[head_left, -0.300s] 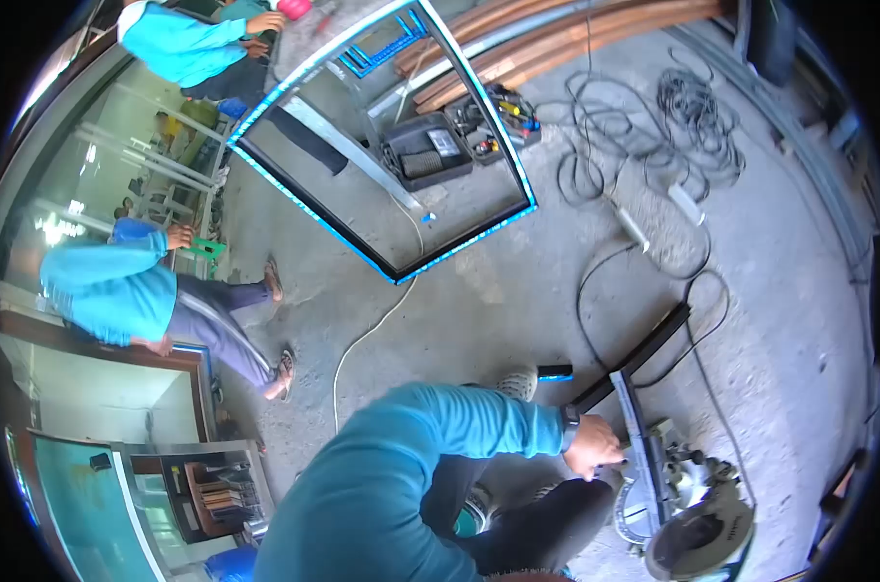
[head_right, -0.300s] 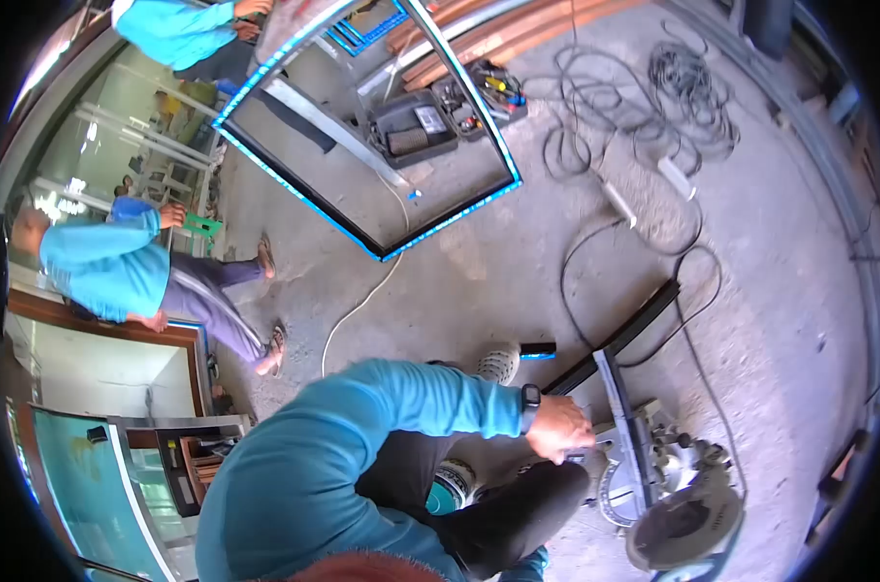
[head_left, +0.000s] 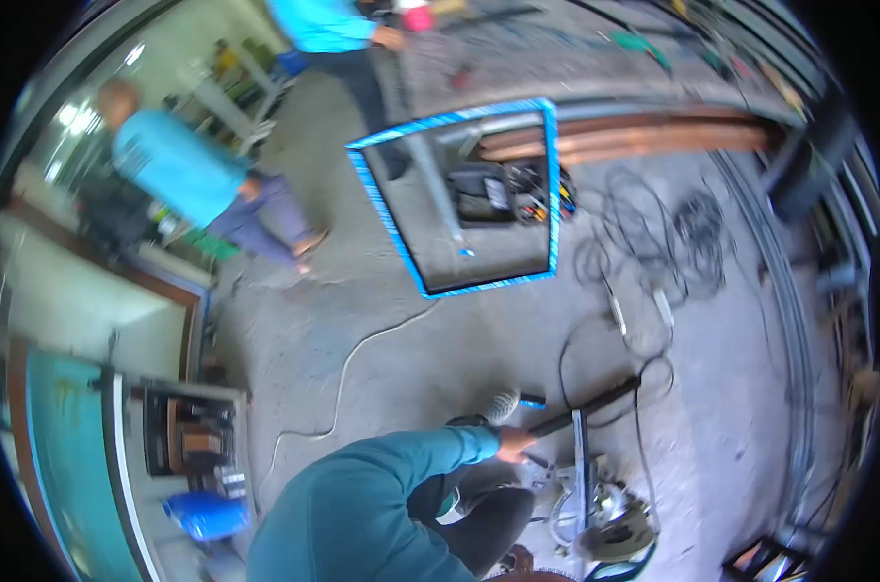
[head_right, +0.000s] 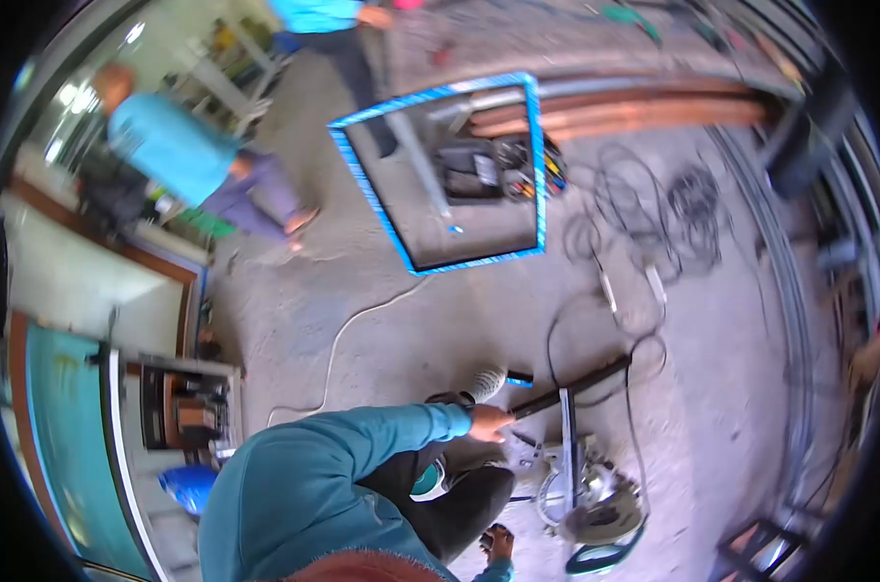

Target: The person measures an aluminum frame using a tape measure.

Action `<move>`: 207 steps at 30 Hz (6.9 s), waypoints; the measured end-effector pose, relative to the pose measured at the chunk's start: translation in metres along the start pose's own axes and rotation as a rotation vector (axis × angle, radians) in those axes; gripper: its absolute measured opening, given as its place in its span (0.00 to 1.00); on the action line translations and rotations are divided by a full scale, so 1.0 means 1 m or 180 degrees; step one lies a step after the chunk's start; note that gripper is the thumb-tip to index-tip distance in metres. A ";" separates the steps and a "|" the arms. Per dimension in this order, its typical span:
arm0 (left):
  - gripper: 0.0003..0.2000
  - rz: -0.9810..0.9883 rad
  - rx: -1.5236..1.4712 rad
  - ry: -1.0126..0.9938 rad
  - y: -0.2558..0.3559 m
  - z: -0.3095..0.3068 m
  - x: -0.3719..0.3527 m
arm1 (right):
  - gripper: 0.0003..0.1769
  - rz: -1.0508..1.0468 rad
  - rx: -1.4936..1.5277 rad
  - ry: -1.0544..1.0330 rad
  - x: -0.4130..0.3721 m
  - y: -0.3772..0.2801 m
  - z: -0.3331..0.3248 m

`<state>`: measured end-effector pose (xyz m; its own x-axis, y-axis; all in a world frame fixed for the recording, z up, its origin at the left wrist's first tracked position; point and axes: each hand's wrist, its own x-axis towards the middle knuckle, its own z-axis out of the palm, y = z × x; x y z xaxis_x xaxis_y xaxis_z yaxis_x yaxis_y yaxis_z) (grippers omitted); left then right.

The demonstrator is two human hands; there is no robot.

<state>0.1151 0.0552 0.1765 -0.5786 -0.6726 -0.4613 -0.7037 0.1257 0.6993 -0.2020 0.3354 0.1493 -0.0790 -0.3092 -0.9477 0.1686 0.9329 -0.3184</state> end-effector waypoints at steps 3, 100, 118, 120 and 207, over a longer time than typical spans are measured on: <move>0.25 0.0106 0.0063 0.0332 0.001 -0.023 -0.120 | 0.09 0.0055 0.0085 -0.0701 -0.081 -0.057 -0.013; 0.15 -0.1044 -0.1990 0.0942 -1.707 -1.801 -0.723 | 0.25 -0.2627 -0.2282 -0.0825 -0.052 -1.109 2.423; 0.19 -0.1126 -0.0027 -0.1323 -1.589 -2.211 -0.233 | 0.24 -0.2376 -0.0414 0.0796 0.001 -1.329 2.373; 0.23 -0.0288 0.0575 -0.0958 -1.543 -2.215 -0.212 | 0.21 -0.2210 -0.0267 0.0717 0.015 -1.357 2.358; 0.17 0.1703 0.4294 -0.4591 -1.130 -1.401 -0.447 | 0.20 0.1384 0.6147 0.2494 -0.076 -0.604 2.564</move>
<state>1.7471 -0.8078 0.3579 -0.1509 0.4659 -0.8719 0.2078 0.8772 0.4328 2.2216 -0.6785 0.3581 0.0295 0.4179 -0.9080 0.7881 -0.5685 -0.2361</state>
